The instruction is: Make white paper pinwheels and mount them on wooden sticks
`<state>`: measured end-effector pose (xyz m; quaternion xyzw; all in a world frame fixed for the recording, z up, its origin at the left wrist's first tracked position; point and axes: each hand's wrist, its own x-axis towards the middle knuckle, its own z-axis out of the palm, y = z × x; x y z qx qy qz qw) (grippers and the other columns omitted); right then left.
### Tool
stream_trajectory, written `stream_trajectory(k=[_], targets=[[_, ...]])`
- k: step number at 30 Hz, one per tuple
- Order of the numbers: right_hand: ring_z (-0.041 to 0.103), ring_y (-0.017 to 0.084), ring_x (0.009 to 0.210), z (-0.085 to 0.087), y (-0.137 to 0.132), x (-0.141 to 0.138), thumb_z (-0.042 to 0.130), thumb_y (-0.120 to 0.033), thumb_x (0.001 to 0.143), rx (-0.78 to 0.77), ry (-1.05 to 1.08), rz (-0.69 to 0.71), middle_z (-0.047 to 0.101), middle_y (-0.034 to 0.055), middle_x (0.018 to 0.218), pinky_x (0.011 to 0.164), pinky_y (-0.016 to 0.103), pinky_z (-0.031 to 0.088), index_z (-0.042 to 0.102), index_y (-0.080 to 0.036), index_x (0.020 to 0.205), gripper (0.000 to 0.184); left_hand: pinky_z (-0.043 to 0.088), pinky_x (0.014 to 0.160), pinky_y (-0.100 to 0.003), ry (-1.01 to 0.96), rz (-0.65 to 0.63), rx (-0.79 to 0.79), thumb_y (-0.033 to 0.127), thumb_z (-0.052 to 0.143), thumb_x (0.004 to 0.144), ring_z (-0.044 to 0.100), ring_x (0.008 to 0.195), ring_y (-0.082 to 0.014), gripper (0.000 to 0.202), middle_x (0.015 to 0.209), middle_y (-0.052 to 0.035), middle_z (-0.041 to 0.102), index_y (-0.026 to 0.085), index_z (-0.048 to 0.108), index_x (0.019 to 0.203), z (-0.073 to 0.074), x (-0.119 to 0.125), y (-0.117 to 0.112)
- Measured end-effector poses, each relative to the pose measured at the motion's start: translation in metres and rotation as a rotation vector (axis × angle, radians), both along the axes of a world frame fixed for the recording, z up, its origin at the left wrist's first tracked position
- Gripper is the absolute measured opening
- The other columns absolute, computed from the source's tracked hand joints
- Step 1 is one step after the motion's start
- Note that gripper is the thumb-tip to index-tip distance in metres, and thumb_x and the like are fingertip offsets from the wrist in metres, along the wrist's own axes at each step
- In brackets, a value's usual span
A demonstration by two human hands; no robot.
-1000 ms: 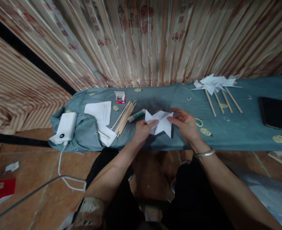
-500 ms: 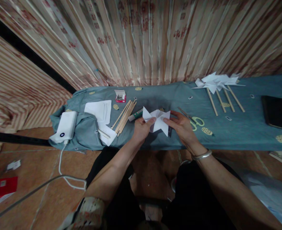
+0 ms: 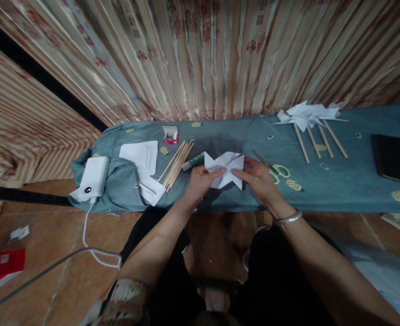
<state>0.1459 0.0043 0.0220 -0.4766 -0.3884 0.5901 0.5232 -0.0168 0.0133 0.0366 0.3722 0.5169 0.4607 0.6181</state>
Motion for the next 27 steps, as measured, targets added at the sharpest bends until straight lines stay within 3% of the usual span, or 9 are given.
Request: stream_trajectory(k=[11, 16, 21, 27], targets=[[0.072, 0.023, 0.074, 0.003, -0.003, 0.002, 0.090, -0.040, 0.054, 0.001, -0.078, 0.075, 0.076, 0.0026, 0.081, 0.070, 0.037, 0.058, 0.064, -0.022, 0.106, 0.061, 0.047, 0.061, -0.029, 0.082, 0.032, 0.025, 0.025, 0.081, 0.058, 0.062, 0.064, -0.0184, 0.016, 0.065, -0.0024, 0.070, 0.015, 0.072, 0.065, 0.001, -0.002, 0.000], [0.071, 0.023, 0.077, 0.001, -0.003, 0.001, 0.081, -0.052, 0.066, 0.076, -0.104, -0.050, 0.075, 0.0040, 0.085, 0.073, 0.038, 0.058, 0.065, -0.023, 0.101, 0.048, 0.048, 0.066, -0.031, 0.043, 0.042, 0.002, 0.029, 0.080, 0.061, 0.065, 0.069, -0.0206, 0.018, 0.070, -0.0049, 0.072, 0.015, 0.072, 0.069, -0.003, 0.000, 0.000], [0.069, 0.021, 0.082, 0.003, -0.004, 0.008, 0.079, -0.042, 0.071, 0.272, -0.389, -0.218, 0.074, 0.0040, 0.088, 0.080, 0.039, 0.057, 0.067, -0.023, 0.090, 0.029, 0.048, 0.066, -0.030, 0.029, 0.042, 0.001, 0.027, 0.080, 0.062, 0.065, 0.070, -0.0206, 0.015, 0.072, -0.0043, 0.073, 0.016, 0.073, 0.069, -0.008, 0.003, 0.000], [0.069, 0.023, 0.086, 0.014, -0.013, 0.009, 0.063, -0.032, 0.087, 0.546, -0.815, -0.175, 0.076, 0.0030, 0.093, 0.086, 0.043, 0.054, 0.072, -0.025, 0.088, 0.012, 0.047, 0.065, -0.029, 0.042, 0.016, -0.008, 0.024, 0.079, 0.063, 0.064, 0.068, -0.0186, 0.008, 0.067, -0.0012, 0.071, 0.019, 0.073, 0.065, -0.009, 0.007, -0.002]])
